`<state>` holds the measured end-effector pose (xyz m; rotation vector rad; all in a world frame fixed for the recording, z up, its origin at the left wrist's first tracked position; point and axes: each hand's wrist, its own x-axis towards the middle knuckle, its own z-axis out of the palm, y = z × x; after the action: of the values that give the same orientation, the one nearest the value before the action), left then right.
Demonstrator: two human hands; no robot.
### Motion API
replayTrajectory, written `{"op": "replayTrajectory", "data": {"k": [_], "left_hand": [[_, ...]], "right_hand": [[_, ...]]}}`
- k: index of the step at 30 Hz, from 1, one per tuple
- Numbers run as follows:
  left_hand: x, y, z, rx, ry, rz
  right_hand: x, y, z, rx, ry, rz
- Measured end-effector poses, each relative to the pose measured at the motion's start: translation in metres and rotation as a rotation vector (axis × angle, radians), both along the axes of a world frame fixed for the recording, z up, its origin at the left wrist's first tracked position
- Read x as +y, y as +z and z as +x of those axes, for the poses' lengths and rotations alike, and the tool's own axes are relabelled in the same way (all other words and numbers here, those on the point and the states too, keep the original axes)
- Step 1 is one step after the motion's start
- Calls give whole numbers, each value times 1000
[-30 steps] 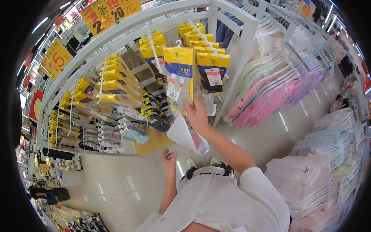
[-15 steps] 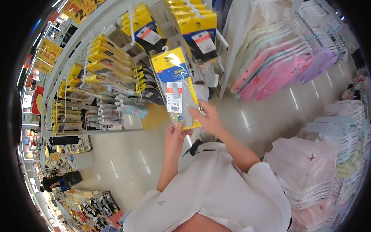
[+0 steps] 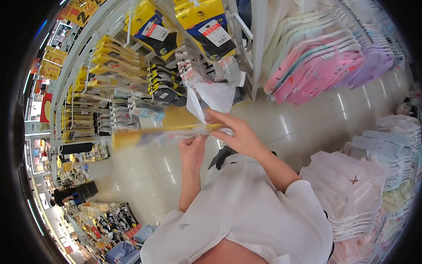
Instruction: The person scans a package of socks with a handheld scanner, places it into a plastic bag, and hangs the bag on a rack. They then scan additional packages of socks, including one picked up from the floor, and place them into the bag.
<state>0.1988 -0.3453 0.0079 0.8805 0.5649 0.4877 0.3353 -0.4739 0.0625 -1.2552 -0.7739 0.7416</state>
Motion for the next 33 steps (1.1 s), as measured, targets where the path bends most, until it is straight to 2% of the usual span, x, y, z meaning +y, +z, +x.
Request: {"op": "replayTrajectory", "data": {"k": [3, 6, 9, 12, 15, 18, 21, 24, 27, 30, 33], "left_hand": [[-7, 15, 8, -231, -2, 148], [-4, 22, 5, -239, -48, 237], [5, 25, 2, -360, -120, 234], [18, 18, -4, -444, -187, 272], [24, 29, -8, -468, -175, 433], [28, 35, -11, -503, -164, 524], [27, 54, -14, -458, -175, 481], [37, 53, -15, -436, -204, 513], [43, 52, -16, -457, -230, 459], [46, 54, -18, -434, -230, 446], [45, 64, -23, -323, -242, 428]], "right_hand": [[-4, 6, -5, 92, -14, -60], [-5, -10, -6, -30, 5, -28], [-4, -9, -11, 48, 25, 58], [0, -8, -16, 7, 7, 36], [8, -10, -25, 138, 0, 205], [11, -12, -27, 81, -10, 234], [9, -8, -27, 116, 43, 139], [12, -6, -29, 164, 60, 104], [16, -8, -31, -11, 54, 117], [16, -10, -35, -103, 69, 13], [18, -10, -39, -103, 119, -1]]}}
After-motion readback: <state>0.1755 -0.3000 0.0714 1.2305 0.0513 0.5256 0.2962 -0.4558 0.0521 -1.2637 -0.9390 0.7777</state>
